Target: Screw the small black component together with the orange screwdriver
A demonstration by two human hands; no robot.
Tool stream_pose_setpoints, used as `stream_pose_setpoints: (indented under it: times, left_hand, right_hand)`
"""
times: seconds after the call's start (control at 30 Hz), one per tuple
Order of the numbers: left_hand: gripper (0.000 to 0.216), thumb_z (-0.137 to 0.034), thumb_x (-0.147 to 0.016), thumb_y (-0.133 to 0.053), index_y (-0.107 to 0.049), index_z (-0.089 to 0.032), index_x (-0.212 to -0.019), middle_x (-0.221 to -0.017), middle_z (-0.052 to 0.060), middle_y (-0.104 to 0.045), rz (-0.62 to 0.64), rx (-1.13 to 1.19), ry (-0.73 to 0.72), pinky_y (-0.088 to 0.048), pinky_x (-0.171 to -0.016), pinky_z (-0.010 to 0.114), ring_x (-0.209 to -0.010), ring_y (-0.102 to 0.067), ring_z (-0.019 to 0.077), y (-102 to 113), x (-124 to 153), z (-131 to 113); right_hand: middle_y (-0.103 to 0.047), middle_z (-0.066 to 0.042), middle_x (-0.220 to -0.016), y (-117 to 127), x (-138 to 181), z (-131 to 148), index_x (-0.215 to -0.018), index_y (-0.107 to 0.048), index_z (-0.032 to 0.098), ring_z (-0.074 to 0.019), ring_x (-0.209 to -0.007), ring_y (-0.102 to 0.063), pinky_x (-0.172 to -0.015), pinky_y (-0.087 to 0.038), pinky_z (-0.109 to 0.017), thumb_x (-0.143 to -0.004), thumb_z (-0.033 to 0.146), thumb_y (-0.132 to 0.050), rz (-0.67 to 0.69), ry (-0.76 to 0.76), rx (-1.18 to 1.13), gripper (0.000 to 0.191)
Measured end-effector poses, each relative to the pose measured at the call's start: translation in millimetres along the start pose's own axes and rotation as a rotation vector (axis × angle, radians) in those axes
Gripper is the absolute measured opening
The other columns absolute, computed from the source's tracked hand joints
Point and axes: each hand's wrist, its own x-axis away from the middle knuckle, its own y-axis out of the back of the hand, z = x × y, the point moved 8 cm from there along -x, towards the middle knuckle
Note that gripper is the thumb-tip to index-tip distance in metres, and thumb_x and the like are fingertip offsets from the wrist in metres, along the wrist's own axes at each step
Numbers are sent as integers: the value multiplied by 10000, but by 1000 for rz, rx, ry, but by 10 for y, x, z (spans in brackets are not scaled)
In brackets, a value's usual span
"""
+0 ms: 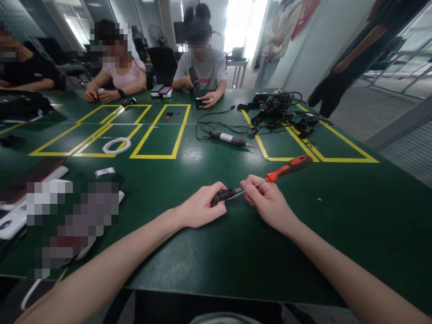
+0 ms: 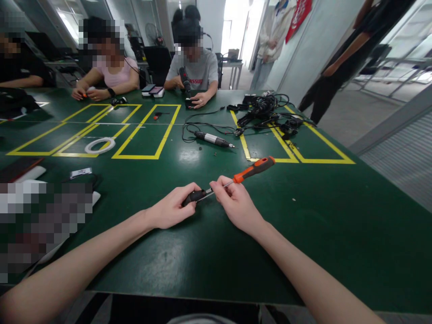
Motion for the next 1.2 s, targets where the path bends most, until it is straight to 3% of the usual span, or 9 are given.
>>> stream_pose_setpoints:
  times: [0.43,0.6,0.83,1.2]
  left_hand:
    - [123,-283,-832,-479,-533,-189,-890,-692,-53,-474,-48,12,-29,-325,-605,265,-609,-425,117,43,7,-20]
    - [133,-289,-834,-474,-535,-186,-893,-708,-47,-500,-56,17,-26,-332,-617,266,-629,-443,121,53,6,-17]
    - [151,-286,-826,-475,-548,-183,-909,-701,-46,-504,-49,13,-10,-331,-616,265,-631,-452,124,48,0,-2]
    - [119,-294,-818,-489,-532,-188,-848,-662,-61,-474,-66,21,-9,-317,-598,260,-596,-421,110,56,-5,-2]
  right_hand:
    - [-429,61,-571,27,20,94,-737,-531,225,-115,-498,-378,-470,-310,-259,-983,508,-586,-2,45,67,379]
    - [-464,67,-535,5,27,33,-740,-539,220,-104,-459,-420,-440,-338,-234,-918,543,-688,-32,-13,-21,398]
    - [-644,7,-574,-5,39,-85,-714,-582,204,-136,-495,-608,-497,-530,-252,-712,599,-879,-93,-166,-221,495]
    - [-732,-50,-622,58,50,-65,-712,-660,187,-175,-556,-696,-578,-618,-298,-670,640,-891,-147,-171,-222,510]
